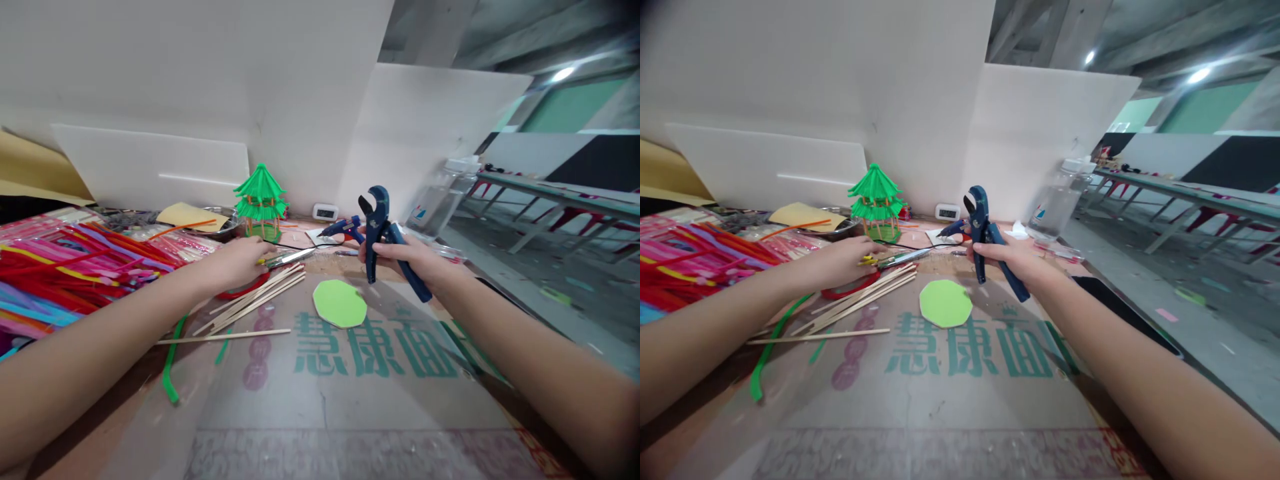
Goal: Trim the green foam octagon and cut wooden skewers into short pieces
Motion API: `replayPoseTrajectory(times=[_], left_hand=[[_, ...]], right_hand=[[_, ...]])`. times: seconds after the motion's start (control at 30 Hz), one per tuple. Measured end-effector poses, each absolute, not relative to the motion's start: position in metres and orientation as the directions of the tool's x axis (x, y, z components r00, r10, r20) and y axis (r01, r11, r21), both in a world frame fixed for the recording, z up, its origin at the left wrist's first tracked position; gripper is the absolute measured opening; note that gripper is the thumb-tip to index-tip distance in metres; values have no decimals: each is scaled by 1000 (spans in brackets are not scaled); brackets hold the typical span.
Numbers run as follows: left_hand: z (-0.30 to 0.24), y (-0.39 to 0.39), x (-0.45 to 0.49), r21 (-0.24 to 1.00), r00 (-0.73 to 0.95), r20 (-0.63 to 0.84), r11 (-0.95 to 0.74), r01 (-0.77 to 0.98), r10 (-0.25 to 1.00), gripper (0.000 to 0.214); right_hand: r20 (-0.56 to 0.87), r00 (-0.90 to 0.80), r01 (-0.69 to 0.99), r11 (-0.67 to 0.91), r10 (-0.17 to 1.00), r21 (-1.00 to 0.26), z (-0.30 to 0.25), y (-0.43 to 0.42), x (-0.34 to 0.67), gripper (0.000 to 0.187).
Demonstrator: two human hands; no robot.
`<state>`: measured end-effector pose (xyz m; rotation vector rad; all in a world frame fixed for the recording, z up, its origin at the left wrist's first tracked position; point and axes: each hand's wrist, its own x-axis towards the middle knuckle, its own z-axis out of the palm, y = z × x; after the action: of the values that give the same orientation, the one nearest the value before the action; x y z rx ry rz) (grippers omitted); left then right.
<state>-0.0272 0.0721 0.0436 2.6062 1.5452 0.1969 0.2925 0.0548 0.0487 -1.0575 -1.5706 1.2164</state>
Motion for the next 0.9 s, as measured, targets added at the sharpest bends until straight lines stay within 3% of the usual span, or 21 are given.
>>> replayPoseTrajectory(times=[0.1,0.17,0.23,0.3,0.43,0.53,0.67,0.8,0.9], left_hand=[[52,48,-26,150,562,-53,-550,822,826,26],[56,27,-24,149,634,-236,-617,773,737,18],[57,11,-21,118,663,-293,-663,740,689,9],[59,4,-19,100,677,-282,-681,725,679,15],[70,7,-13,101,657,-122,-649,754,744,15],[83,6,-7,252,634,116,-640,726,765,22],[90,-6,1,403,565,335,-657,637,754,27],[89,-16,5,500,477,487,-681,534,732,24],[87,-19,5,499,448,551,-708,499,704,22]], right_hand=[[202,-243,168,246,949,-955,62,50,291,44],[243,-252,239,304,937,-922,71,44,290,43],[277,-271,294,353,922,-888,78,38,289,43],[327,-264,318,402,907,-858,82,31,287,44],[444,-255,464,511,859,-724,84,15,278,42],[540,-328,627,606,775,-490,79,3,265,46],[664,-434,669,711,609,-215,69,-7,251,50],[724,-428,673,726,541,-144,61,-9,248,50],[729,-423,690,713,537,-125,61,-10,248,51]])
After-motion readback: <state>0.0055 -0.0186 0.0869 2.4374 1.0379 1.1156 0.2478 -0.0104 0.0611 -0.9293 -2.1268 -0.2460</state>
